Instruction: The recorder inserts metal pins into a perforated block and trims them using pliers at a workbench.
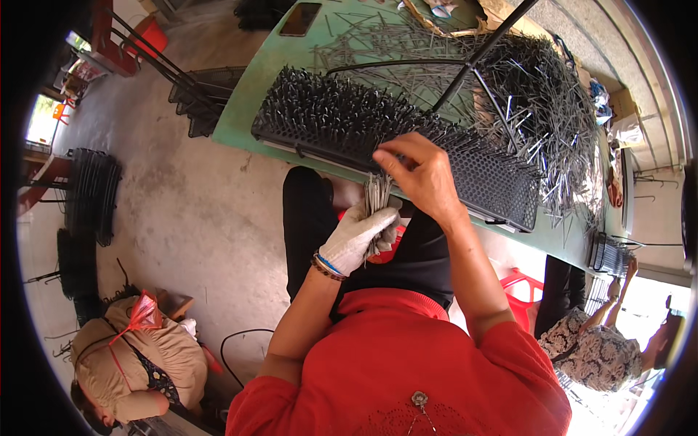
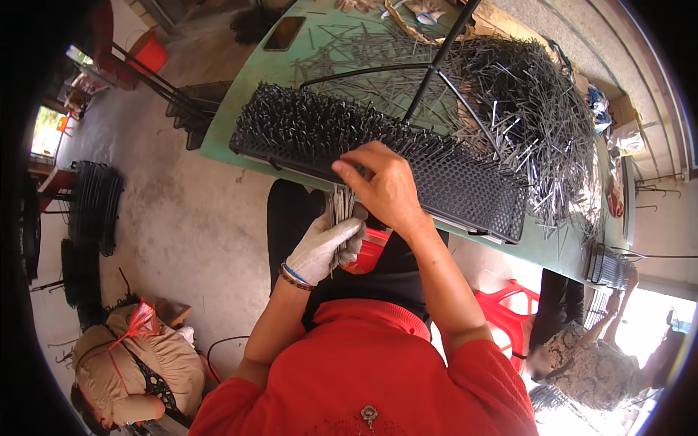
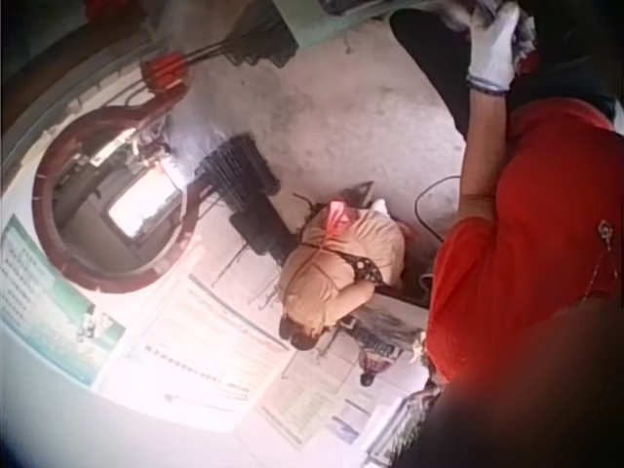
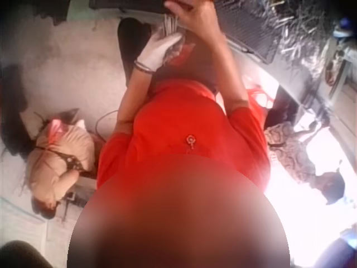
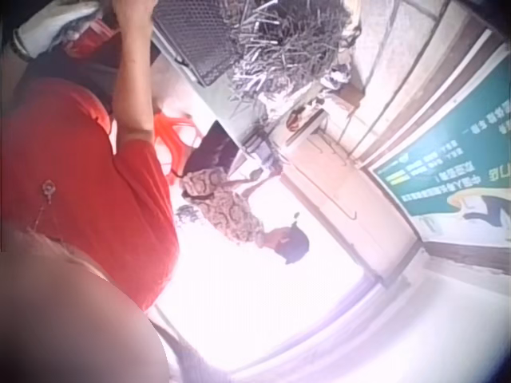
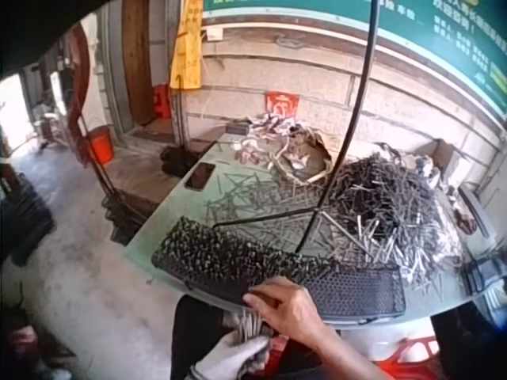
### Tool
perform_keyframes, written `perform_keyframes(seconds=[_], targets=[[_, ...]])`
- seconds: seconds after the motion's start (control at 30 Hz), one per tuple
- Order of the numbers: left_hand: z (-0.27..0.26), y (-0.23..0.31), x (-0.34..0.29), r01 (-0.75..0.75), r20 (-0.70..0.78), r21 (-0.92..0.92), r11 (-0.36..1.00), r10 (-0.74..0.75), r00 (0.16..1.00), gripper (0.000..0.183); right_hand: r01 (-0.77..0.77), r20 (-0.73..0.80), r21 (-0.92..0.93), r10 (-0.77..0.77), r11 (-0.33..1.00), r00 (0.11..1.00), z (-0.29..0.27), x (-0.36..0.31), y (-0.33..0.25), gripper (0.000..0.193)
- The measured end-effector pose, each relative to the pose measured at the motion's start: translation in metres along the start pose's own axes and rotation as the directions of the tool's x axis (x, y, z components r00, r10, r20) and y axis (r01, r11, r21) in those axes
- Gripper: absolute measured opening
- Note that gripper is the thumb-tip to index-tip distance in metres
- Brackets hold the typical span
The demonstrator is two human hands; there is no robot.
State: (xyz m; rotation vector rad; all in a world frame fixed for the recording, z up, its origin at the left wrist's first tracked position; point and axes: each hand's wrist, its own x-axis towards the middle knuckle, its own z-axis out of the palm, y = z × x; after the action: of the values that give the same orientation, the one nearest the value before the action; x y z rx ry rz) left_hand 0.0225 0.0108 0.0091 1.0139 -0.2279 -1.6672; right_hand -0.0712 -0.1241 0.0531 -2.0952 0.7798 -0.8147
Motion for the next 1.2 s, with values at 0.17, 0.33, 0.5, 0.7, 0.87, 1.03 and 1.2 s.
perform_keyframes(seconds=[0.17, 0.33, 0.5, 0.7, 0.87, 1.03, 1.2], targets=[[0.005, 0.005, -0.002, -0.012, 0.070, 0.078, 0.997, 0.006, 0.998, 0.021, -0.122, 0.207, 0.077, 0.104, 0.990, 0.973, -0.004, -0.008, 0.011, 0.017], [0.003, 0.005, -0.003, 0.009, 0.063, 0.118, 0.993, -0.017, 0.998, 0.024, -0.123, 0.128, 0.034, 0.118, 0.992, 0.985, -0.006, -0.007, 0.012, 0.018], [-0.014, 0.001, -0.003, -0.002, 0.025, 0.095, 0.995, -0.001, 1.000, 0.028, -0.302, 0.045, 0.238, 0.300, 0.923, 0.953, -0.009, 0.008, -0.002, 0.016], [-0.023, 0.004, -0.007, 0.012, 0.013, 0.020, 1.000, -0.013, 1.000, 0.028, 0.068, -0.251, 0.082, -0.045, 0.994, 0.967, 0.017, 0.033, -0.012, 0.011], [-0.025, 0.004, -0.010, -0.071, 0.040, -0.041, 0.997, 0.073, 0.997, 0.027, 0.207, -0.268, -0.065, -0.216, 0.976, 0.939, 0.038, 0.045, -0.003, 0.011], [-0.024, 0.004, -0.013, -0.104, 0.032, -0.059, 0.993, 0.106, 0.994, 0.028, 0.266, -0.281, -0.098, -0.283, 0.959, 0.917, 0.045, 0.048, -0.005, 0.011], [-0.028, 0.006, -0.013, -0.103, 0.041, -0.020, 0.994, 0.104, 0.994, 0.029, 0.304, -0.255, -0.178, -0.342, 0.936, 0.904, 0.053, 0.047, 0.005, 0.011]])
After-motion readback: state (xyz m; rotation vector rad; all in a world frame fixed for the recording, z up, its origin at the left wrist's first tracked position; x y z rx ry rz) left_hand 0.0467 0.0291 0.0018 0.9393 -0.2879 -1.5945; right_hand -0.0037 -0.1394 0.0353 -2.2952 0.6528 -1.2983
